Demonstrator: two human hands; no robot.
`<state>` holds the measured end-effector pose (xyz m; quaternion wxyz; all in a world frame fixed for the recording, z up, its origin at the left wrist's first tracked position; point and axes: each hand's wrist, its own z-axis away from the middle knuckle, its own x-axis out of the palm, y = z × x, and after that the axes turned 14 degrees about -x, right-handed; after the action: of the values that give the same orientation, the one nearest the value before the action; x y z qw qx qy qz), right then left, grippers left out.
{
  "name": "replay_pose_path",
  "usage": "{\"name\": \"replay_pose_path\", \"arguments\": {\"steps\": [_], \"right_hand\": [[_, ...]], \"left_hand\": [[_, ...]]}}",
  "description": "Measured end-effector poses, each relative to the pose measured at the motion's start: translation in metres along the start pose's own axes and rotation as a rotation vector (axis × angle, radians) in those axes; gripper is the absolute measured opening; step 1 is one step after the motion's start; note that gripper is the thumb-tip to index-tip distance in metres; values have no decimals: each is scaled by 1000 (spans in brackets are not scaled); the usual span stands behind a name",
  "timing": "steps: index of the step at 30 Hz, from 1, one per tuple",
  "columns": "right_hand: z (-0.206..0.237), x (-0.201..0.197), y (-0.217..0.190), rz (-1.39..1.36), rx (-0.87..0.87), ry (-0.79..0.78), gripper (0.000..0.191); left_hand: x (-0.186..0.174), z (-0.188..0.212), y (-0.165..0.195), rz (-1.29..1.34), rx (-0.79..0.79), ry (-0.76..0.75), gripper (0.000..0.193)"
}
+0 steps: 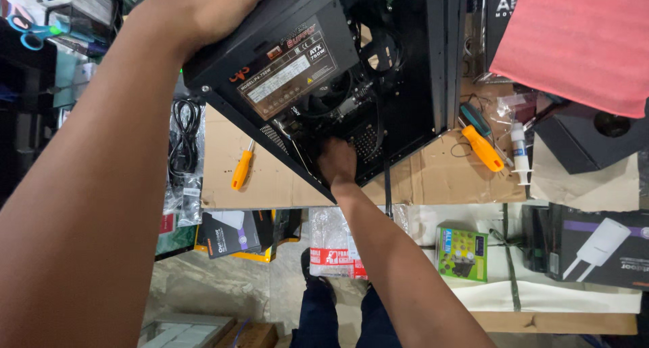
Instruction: The person works on a desktop computer tower on a cluttered workbench. They route and connect black cables at the rear of the case, open the side panel, reach inside to adjust components and wiring, reposition the case, and continue arranging cables and internal parts by hand.
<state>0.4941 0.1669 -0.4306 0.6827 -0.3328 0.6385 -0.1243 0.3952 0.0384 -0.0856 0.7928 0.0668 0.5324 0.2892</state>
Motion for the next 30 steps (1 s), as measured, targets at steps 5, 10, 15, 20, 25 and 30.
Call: {"name": "replay_pose_path", "arguments": {"steps": [5, 10, 15, 20, 25, 30], "right_hand": [[-6, -10, -11, -49, 26, 70, 16], [-13, -17, -18, -71, 31, 45, 17], [-22, -18, -23, -35, 54, 33, 16], [-27, -24, -24, -6, 65, 14, 17], [-31, -26, -25, -93, 53, -27, 18], [-26, -19, -22, -4, 38, -58, 19]], "left_hand": [[-6, -13, -2, -117, 269, 89, 70], [-9, -22, -7, -7, 199, 64, 70], [-13, -31, -6, 17, 185, 66, 73], [-11, -39, -2, -183, 127, 244, 81], [-15, -45, -5, -157, 84, 124, 86], [-10, -36, -7, -131, 152, 149, 83]]}}
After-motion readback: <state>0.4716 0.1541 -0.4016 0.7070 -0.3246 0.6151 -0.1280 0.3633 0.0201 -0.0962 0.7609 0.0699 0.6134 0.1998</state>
